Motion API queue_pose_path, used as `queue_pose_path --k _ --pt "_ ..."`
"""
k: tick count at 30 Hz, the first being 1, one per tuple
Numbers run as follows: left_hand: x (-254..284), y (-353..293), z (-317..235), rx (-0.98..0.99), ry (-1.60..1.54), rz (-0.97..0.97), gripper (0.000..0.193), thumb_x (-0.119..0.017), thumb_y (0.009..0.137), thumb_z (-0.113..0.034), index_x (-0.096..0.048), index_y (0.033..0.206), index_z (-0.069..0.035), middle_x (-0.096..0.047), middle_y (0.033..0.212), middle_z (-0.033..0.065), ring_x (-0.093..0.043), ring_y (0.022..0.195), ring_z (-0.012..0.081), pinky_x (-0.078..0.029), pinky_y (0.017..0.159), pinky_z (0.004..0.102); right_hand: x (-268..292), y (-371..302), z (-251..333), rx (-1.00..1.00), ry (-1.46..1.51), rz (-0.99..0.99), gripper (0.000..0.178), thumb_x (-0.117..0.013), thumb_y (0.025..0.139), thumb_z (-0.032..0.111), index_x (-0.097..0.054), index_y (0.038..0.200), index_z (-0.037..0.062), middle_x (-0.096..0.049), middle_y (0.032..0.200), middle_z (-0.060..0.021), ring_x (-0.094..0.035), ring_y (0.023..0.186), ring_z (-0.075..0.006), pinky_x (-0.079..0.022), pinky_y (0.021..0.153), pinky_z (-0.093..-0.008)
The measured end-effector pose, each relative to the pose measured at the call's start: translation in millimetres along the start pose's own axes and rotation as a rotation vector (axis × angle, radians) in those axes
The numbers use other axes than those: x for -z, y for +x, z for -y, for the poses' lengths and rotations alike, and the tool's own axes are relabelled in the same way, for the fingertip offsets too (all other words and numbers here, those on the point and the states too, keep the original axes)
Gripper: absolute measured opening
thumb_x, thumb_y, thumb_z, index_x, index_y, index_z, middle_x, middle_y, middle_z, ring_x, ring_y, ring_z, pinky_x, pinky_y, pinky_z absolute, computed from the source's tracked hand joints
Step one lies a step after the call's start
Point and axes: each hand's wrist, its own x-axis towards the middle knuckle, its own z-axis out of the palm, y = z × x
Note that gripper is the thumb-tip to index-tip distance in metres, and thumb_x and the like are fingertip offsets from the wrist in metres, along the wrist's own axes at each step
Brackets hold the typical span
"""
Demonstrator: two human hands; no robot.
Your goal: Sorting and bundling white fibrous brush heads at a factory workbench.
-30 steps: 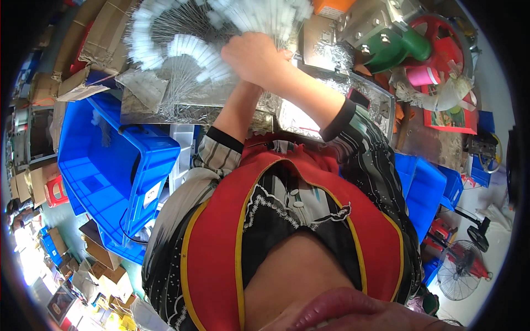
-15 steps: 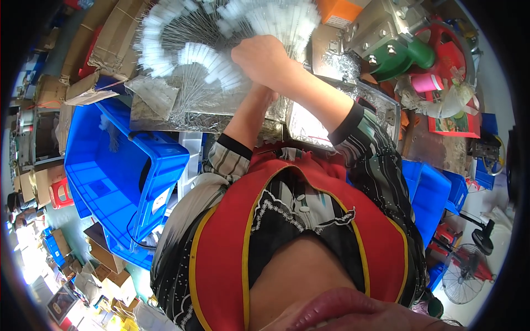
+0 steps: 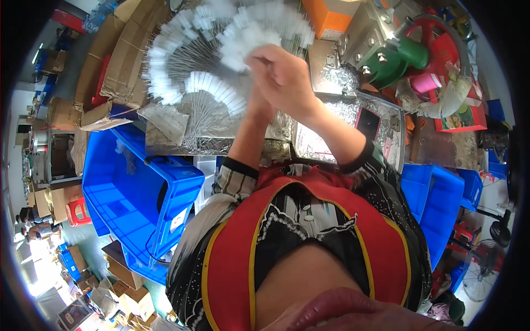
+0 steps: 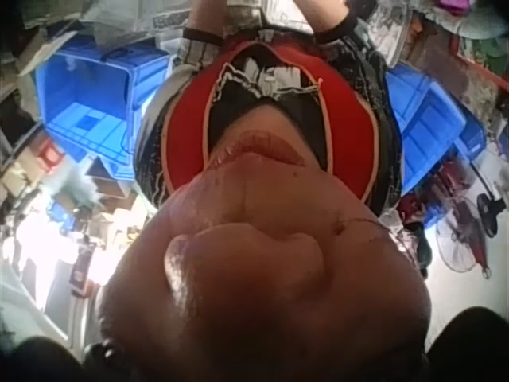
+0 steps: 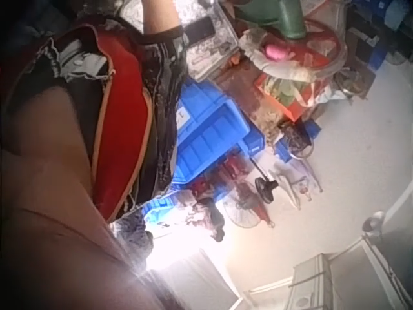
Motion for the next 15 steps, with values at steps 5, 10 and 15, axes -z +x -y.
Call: queue_pose_path --k 5,10,15 --pt "8 -1 1 0.128 -0.002 -0.256 0.031 -0.051 0.084 -0.02 -0.047 0.107 -0.001 -0.053 0.1 0.0073 -0.052 0.092 0.017 -0.043 0.078 0.0291 22 -35 -30 -0.091 -0.244 0.072 0.005 -0.054 0.075 0.004 -0.057 0.077 0.0012 -0.057 0.067 -0.014 -0.058 0.06 -0.0234 -0.045 0.056 -0.0288" --pt "7 -3 1 0.115 -0.276 -0.157 0.031 -0.042 0.088 -0.028 -0.047 0.105 -0.002 -0.054 0.098 0.0079 -0.052 0.092 0.019 -0.042 0.081 0.0331 22 -38 -38 -0.154 -0.18 -0.021 0.009 -0.052 0.074 0.007 -0.053 0.066 0.002 -0.052 0.06 -0.0124 -0.054 0.058 -0.0303 -0.044 0.053 -0.0362" --pt "-14 -10 -9 -0.031 -0.278 -0.237 0.019 -0.05 0.084 -0.015 -0.051 0.098 -0.002 -0.057 0.083 0.0057 -0.054 0.077 0.0156 -0.045 0.073 0.0287 22 -51 -39 -0.08 -0.367 0.041 0.007 -0.053 0.071 0.004 -0.051 0.064 0.0029 -0.051 0.061 -0.0107 -0.054 0.059 -0.0287 -0.045 0.053 -0.0354"
